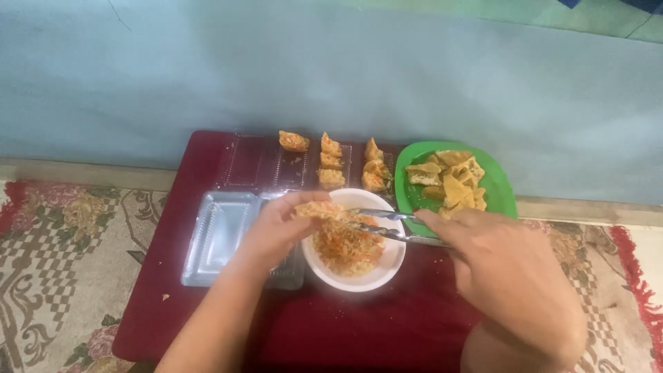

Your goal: Filling fried tofu pockets with a noodle and vegetable mixture using metal tongs

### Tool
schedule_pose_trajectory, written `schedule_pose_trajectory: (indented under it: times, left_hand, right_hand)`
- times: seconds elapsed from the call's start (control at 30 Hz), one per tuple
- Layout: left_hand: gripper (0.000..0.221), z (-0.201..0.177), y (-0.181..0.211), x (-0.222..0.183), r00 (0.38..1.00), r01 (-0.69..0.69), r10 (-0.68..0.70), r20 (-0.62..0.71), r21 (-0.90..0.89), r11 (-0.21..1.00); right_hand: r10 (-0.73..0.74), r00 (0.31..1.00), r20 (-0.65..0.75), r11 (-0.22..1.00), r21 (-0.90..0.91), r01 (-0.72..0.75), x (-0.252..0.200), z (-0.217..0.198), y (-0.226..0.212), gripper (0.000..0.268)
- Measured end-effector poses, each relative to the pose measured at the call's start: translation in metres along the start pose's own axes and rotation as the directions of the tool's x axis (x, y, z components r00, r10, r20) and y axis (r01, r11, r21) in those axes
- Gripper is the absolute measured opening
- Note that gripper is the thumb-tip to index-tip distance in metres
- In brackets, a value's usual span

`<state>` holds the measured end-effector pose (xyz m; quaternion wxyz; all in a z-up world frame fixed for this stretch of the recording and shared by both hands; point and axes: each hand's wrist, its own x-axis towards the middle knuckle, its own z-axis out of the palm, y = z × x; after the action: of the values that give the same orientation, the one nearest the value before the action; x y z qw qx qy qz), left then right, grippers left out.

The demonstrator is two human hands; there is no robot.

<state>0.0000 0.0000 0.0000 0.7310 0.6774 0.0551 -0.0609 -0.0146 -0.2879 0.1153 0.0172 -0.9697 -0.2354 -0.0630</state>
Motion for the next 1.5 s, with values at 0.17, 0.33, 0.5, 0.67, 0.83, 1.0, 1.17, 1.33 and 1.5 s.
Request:
schedule_pose_trajectory:
  times: [0.17, 0.33, 0.5, 0.67, 0.83, 1.0, 1.17, 1.33, 1.5]
  left_hand:
    - [0.048, 0.012, 0.035, -0.01, 0.988, 0.122, -0.117, -0.102, 0.04, 0.992]
    - [0.046, 0.015, 0.056, -0.017, 0.949, 0.232, -0.234, -0.213, -0.033, 0.972]
    - [0.059, 0.011, 0.053, -0.021, 0.955, 0.174, -0.163, -0.247, 0.02, 0.985]
    - [0.054, 0.014, 0.059, -0.024, 0.945, 0.198, -0.192, -0.264, -0.002, 0.98]
    - [0.056, 0.0, 0.039, -0.013, 0.961, 0.147, -0.16, -0.223, -0.074, 0.986]
    - [0.038, -0.021, 0.021, 0.003, 0.972, 0.063, -0.12, -0.203, -0.263, 0.963]
    - [0.037, -0.021, 0.04, 0.006, 0.939, 0.121, -0.173, -0.298, -0.183, 0.975]
    - [0.035, -0.042, 0.022, 0.034, 0.952, 0.065, -0.119, -0.282, -0.192, 0.979]
    - [0.041, -0.051, 0.026, 0.055, 0.954, 0.099, -0.134, -0.268, -0.141, 0.985]
  right_hand:
    - [-0.02, 0.999, -0.042, 1.0, 0.008, 0.02, -0.001, -0.005, 0.002, 0.055]
    - [0.005, 1.0, -0.019, 0.999, -0.04, -0.005, -0.002, -0.005, 0.004, 0.05]
    - [-0.033, 0.998, -0.053, 0.994, 0.099, 0.038, -0.003, -0.005, 0.01, 0.056]
    - [0.025, 0.998, -0.062, 0.994, 0.105, -0.018, -0.006, -0.011, 0.012, 0.055]
    - [-0.017, 0.994, -0.104, 0.99, 0.138, 0.031, -0.008, -0.009, 0.019, 0.057]
    - [0.093, 0.996, 0.007, 0.987, 0.129, -0.093, -0.008, -0.01, 0.015, 0.057]
    - [0.057, 0.998, 0.031, 0.993, 0.098, -0.059, -0.007, -0.008, 0.016, 0.056]
    - [0.018, 1.0, -0.017, 0.995, 0.094, -0.016, -0.01, -0.004, 0.02, 0.053]
    - [0.126, 0.986, 0.109, 0.991, 0.028, -0.129, -0.006, -0.014, 0.016, 0.055]
